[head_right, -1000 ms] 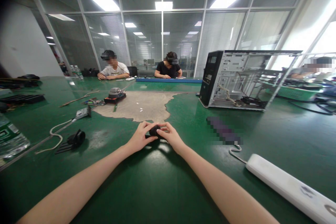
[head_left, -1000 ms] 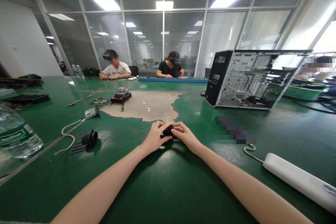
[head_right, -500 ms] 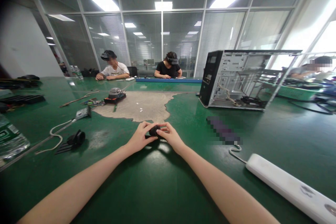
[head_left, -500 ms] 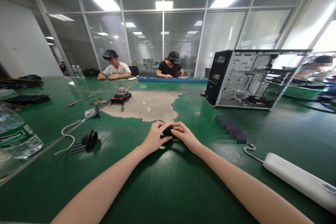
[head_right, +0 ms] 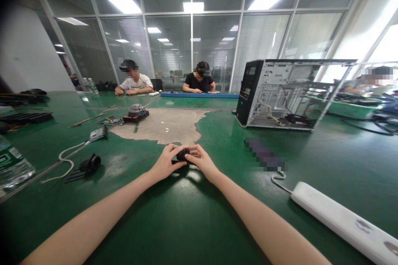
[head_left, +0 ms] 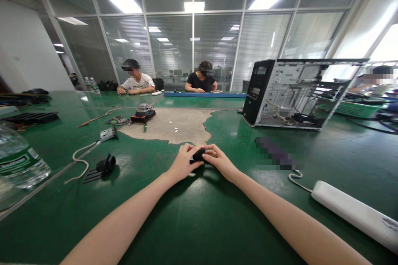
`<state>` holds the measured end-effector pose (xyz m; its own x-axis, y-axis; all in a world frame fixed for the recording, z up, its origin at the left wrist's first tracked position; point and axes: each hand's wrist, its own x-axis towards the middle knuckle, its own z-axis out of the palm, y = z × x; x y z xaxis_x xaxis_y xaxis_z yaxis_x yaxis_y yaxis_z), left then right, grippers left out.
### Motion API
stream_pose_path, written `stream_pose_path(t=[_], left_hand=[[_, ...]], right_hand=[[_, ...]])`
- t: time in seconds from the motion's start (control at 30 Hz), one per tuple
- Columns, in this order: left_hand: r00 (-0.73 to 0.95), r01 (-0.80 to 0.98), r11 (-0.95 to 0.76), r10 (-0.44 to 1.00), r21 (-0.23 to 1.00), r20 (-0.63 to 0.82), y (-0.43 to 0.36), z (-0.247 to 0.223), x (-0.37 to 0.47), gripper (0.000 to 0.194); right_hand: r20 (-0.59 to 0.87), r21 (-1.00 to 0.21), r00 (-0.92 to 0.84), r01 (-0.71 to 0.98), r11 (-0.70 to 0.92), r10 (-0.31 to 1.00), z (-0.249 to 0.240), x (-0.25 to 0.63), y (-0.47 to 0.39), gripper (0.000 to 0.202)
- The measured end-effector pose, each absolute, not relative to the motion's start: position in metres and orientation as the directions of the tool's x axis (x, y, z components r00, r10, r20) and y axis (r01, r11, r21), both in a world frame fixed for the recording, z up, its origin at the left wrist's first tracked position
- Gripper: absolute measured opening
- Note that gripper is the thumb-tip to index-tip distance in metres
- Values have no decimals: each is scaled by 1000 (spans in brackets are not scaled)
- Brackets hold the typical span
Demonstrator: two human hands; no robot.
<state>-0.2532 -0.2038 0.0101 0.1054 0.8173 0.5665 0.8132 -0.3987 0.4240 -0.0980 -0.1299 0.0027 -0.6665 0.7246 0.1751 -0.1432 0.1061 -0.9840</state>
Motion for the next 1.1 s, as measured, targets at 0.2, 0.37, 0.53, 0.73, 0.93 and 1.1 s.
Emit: stream_pose_path(t=[0.2, 0.37, 0.53, 0.73, 0.93, 1.1], left_hand=[[104, 808, -402, 817, 430, 567, -203, 10, -253, 50], [107, 810, -404, 814, 425, 571, -202, 8, -254, 51], [110, 802, -413, 812, 431, 573, -202, 8, -254, 51], [106, 808, -406, 813, 427, 573, -202, 8, -254, 51], [114, 803, -414, 813, 430, 571, -202, 8, -254, 52], [113, 805, -410, 816, 430, 567, -202, 9, -254, 51]], right_hand=[[161, -987, -649, -91, 135, 744, 0, -98, -128, 34], [172, -985, -683, -140, 103, 710, 2, -97, -128, 36], [174, -984, -644, -133, 115, 745, 2, -99, -130, 30], [162, -987, -660, -98, 129, 733, 3, -98, -130, 36], [174, -984, -657, -136, 111, 734, 5, -97, -131, 29], [163, -986, -631, -95, 134, 758, 3, -99, -130, 31]])
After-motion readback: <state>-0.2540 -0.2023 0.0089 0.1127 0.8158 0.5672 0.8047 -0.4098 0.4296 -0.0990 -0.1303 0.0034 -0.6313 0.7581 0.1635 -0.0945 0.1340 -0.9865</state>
